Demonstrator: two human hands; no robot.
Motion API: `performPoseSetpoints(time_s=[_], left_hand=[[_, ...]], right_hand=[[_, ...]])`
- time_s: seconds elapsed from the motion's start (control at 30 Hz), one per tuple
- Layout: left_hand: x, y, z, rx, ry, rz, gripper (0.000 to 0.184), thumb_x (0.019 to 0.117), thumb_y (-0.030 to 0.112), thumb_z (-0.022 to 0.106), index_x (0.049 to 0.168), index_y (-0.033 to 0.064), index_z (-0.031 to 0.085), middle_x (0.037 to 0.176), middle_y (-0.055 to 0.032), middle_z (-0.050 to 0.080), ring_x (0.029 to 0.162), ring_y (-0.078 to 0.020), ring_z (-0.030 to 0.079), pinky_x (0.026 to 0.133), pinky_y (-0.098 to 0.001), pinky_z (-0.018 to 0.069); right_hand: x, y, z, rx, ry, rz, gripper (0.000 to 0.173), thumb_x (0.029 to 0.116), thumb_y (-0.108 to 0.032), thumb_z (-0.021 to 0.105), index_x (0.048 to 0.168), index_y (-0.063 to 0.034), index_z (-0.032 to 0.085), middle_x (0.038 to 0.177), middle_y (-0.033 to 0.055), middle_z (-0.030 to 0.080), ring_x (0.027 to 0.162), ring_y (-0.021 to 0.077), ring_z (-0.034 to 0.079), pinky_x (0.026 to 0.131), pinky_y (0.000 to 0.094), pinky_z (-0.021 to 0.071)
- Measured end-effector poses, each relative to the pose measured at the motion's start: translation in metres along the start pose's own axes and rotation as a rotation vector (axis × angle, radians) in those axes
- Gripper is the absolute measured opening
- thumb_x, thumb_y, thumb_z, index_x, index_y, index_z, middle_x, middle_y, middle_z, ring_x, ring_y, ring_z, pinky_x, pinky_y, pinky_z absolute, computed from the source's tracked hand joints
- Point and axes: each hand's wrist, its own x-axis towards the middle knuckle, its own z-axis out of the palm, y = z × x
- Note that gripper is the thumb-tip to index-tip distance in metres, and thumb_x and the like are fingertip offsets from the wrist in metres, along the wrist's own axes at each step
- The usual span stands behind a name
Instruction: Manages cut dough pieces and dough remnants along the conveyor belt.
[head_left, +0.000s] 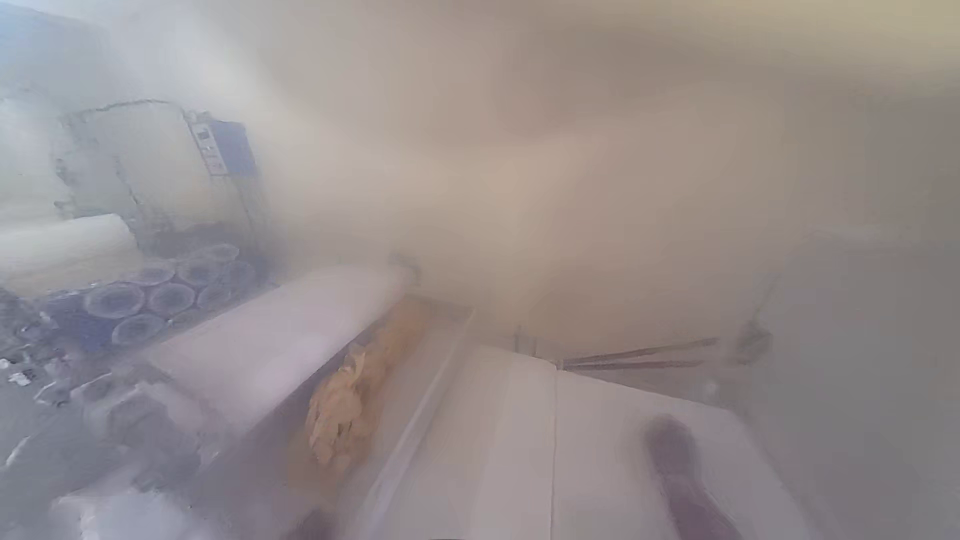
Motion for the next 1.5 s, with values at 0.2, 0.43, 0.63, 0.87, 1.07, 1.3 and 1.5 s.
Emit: performPoseSetpoints(time_s=[0.2, 0.43, 0.63, 0.87, 1.07, 1.3, 1.5], left_hand=[[-0.009, 0.005, -0.004, -0.003, 0.03, 0.009, 0.048, 0.1111, 0.033, 0.04, 0.121, -0.0049, 0.068, 0.122, -0.0296, 0.068, 0.121, -0.0476, 0.063, 0.102, -0.0651, 0.0448], [-0.005, 0.001, -0.004, -0.08, 0.033, 0.012, 0.049, 0.1115, 0.032, 0.038, 0.122, -0.0058, 0.067, 0.123, -0.0293, 0.068, 0.122, -0.0466, 0.062, 0.103, -0.0661, 0.0431], [-0.005, 0.0, -0.005, -0.121, 0.071, -0.004, 0.048, 0.1114, 0.03, 0.039, 0.118, -0.0076, 0.068, 0.116, -0.0295, 0.069, 0.115, -0.0456, 0.065, 0.1, -0.0637, 0.045], [-0.005, 0.002, -0.009, -0.142, 0.033, -0.056, 0.047, 0.1118, 0.03, 0.039, 0.121, -0.0055, 0.067, 0.117, -0.0275, 0.07, 0.116, -0.0428, 0.065, 0.102, -0.0606, 0.0452], [-0.006, -0.002, -0.004, -0.105, 0.109, -0.031, 0.042, 0.1109, 0.029, 0.043, 0.114, -0.0041, 0.069, 0.11, -0.0253, 0.072, 0.11, -0.0414, 0.068, 0.096, -0.0582, 0.0499], [-0.015, 0.012, -0.017, -0.057, 0.046, -0.058, 0.046, 0.1124, 0.03, 0.039, 0.126, -0.0044, 0.066, 0.126, -0.0276, 0.067, 0.125, -0.0421, 0.061, 0.107, -0.058, 0.0425], [-0.005, 0.0, -0.005, -0.057, 0.042, -0.04, 0.042, 0.1112, 0.03, 0.042, 0.122, -0.002, 0.067, 0.12, -0.025, 0.069, 0.119, -0.0419, 0.065, 0.101, -0.0587, 0.0478]], right_hand=[[-0.036, -0.064, 0.03, 0.419, 0.068, -0.233, 0.048, 0.0978, -0.021, 0.069, 0.125, 0.0174, 0.059, 0.12, 0.0393, 0.063, 0.118, 0.0522, 0.061, 0.105, 0.0617, 0.0429], [-0.108, -0.179, 0.005, 0.748, 0.023, -0.576, 0.044, 0.0908, -0.004, 0.068, 0.13, 0.0153, 0.059, 0.129, 0.0338, 0.063, 0.123, 0.0421, 0.061, 0.108, 0.0488, 0.045], [-0.188, -0.279, -0.045, 0.847, -0.161, -0.781, 0.037, 0.0997, -0.028, 0.065, 0.081, 0.0024, 0.072, 0.07, 0.0062, 0.068, 0.065, 0.0086, 0.064, 0.068, 0.03, 0.0532], [-0.284, -0.368, -0.022, 1.059, 0.145, -0.994, 0.033, 0.0978, -0.013, 0.058, 0.078, 0.0096, 0.07, 0.068, 0.0178, 0.066, 0.063, 0.026, 0.066, 0.062, 0.0406, 0.0532], [-0.321, -0.355, 0.108, -0.106, -0.8, -1.406, 0.061, 0.1082, -0.031, 0.046, 0.153, 0.0094, 0.036, 0.162, 0.0335, 0.027, 0.151, 0.0515, 0.024, 0.123, 0.0636, 0.0193], [-0.294, -0.351, 0.085, 0.157, -0.998, -1.353, 0.06, 0.1074, -0.017, 0.048, 0.16, 0.0028, 0.027, 0.164, 0.026, 0.031, 0.154, 0.0366, 0.029, 0.127, 0.0465, 0.0205], [-0.268, -0.289, 0.04, 0.52, -0.893, -1.177, 0.047, 0.1077, -0.013, 0.045, 0.151, 0.004, 0.044, 0.154, 0.0227, 0.049, 0.143, 0.0313, 0.049, 0.12, 0.0427, 0.0359]])
